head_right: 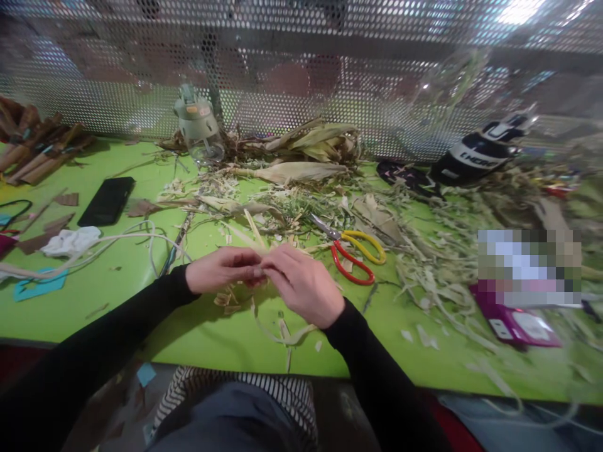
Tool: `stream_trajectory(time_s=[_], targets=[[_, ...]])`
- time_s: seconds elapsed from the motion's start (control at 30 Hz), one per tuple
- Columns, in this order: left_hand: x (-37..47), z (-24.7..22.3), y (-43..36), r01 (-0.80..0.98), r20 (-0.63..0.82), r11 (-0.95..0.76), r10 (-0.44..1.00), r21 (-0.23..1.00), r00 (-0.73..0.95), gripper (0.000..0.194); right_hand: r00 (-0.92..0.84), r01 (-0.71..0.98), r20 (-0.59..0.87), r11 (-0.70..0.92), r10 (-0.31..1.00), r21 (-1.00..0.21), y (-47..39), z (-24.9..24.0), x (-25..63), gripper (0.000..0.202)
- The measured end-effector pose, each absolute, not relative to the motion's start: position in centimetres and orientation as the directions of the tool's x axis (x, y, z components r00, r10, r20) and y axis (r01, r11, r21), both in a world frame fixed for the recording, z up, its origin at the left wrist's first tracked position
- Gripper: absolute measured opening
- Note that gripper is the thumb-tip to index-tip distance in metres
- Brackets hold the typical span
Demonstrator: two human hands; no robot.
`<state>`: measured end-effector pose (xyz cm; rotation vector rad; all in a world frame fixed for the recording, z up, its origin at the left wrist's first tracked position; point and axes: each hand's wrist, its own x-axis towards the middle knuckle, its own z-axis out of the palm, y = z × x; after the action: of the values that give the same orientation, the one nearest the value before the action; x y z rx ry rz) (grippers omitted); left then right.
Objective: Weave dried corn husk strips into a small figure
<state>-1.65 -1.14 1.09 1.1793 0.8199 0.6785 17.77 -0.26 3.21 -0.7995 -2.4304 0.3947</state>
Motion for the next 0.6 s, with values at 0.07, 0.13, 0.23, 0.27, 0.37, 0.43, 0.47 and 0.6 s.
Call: stream_trajectory(time_s=[0.07,0.13,0.23,0.27,0.37,0.43,0.47,0.6], targets=[[-1.5,1.2,-1.2,-0.109,-0.192,0.283,0.842,0.953,0.505,0.032,-0.574,0.481,0.53,0.781,0.624,-0.399,-0.2,3.3,17.8,0.007],[-1.3,1.2,-1.2,-0.174,-0.208,0.315,0.866,0.933,0.454,0.033,-0.503,0.515,0.605,0.776,0.617,-0.364,-0.2,3.2,17.8,0.006],[-0.7,0.6,-1.2,-0.251,-0.207,0.285,0.932,0.925,0.297,0.03,-0.515,0.528,0.564,0.757,0.645,-0.385,-0.3,2.7,17.4,0.008],[-0.5,0.4,-1.2,-0.271,-0.19,0.25,0.955,0.93,0.228,0.028,-0.51,0.543,0.536,0.735,0.672,-0.406,-0.3,2.4,17.2,0.011],[0.0,-0.1,-1.3,-0.312,-0.146,0.169,0.985,0.935,0.095,0.024,-0.436,0.62,0.483,0.642,0.759,-0.45,-0.2,1.4,16.4,0.02],[0.4,-0.2,-1.5,-0.348,-0.147,0.157,0.988,0.924,0.055,0.023,-0.402,0.625,0.449,0.598,0.798,-0.502,0.0,0.8,15.9,0.022],[0.6,-0.2,-1.6,-0.366,-0.15,0.153,0.988,0.918,0.037,0.024,-0.393,0.606,0.424,0.576,0.816,-0.548,0.2,0.6,15.8,0.022],[1.1,-0.2,-1.9,-0.422,-0.144,0.129,0.989,0.897,-0.004,0.028,-0.369,0.499,0.286,0.448,0.884,-0.742,0.4,0.3,15.5,0.02]])
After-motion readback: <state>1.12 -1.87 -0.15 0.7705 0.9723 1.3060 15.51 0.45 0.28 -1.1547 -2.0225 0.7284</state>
